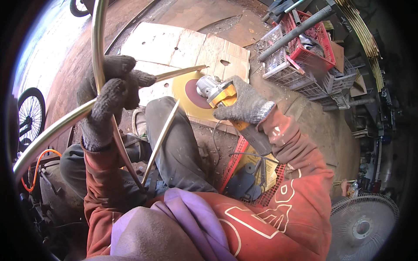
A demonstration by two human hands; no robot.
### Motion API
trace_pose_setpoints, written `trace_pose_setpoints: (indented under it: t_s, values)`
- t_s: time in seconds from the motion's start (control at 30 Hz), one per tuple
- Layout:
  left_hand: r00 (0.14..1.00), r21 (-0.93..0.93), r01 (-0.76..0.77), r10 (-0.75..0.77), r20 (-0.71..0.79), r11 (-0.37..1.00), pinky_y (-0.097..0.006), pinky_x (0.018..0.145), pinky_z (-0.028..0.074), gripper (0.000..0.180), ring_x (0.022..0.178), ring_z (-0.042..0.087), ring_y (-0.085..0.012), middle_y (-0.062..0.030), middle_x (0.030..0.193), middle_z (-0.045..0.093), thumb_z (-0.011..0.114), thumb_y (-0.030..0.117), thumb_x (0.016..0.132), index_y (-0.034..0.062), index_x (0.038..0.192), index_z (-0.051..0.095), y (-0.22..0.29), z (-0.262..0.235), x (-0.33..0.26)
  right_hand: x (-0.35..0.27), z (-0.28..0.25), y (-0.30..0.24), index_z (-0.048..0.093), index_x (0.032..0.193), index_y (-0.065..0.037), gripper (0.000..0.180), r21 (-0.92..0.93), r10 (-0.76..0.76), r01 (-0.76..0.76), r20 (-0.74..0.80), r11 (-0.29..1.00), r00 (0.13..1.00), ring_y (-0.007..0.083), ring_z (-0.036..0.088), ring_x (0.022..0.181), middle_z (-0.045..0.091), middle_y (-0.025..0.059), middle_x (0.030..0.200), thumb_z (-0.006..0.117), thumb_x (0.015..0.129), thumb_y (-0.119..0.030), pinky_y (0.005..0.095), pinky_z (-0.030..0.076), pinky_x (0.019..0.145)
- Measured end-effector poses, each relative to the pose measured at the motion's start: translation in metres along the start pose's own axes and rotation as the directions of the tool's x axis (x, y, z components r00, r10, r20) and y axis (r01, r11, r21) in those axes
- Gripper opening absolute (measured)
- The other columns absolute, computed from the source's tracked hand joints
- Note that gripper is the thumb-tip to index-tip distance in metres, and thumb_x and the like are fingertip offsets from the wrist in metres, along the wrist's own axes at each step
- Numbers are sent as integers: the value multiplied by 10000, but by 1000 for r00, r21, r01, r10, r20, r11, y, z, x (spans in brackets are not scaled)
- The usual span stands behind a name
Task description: The person uses an angle grinder to polish or grind a triangular metal frame. They hold the frame by hand and move the spinning disc along the metal joints while sitting on the floor.
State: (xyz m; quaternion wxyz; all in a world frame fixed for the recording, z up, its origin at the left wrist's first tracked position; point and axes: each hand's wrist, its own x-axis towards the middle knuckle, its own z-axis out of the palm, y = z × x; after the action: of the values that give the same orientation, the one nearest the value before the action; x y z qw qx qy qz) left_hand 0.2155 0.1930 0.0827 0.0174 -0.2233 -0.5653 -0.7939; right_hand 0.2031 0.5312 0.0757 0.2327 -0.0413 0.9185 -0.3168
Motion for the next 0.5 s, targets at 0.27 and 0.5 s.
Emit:
trace_pose_setpoints:
  t_s: [0.27,0.5]
  values:
    - [979,-201,66,-102,-176,977,-334,826,443,546,754,527,-151,-48,808,534,633,259,956,-82,1363,507,-31,-58,40,-14,20,14,472,1269,-13,809,245,-72,79,-40,966,997,205,617,1091,624,134,1172,944,688,-319,382,525,963]
    - [974,-436,44,-137,-183,899,-521,1121,410,461,766,530,-137,23,790,461,588,205,1027,-57,1393,489,-74,-117,45,-11,32,34,457,1304,-47,830,264,-115,126,-56,956,992,221,610,1130,617,142,1213,959,700,-315,389,517,981]
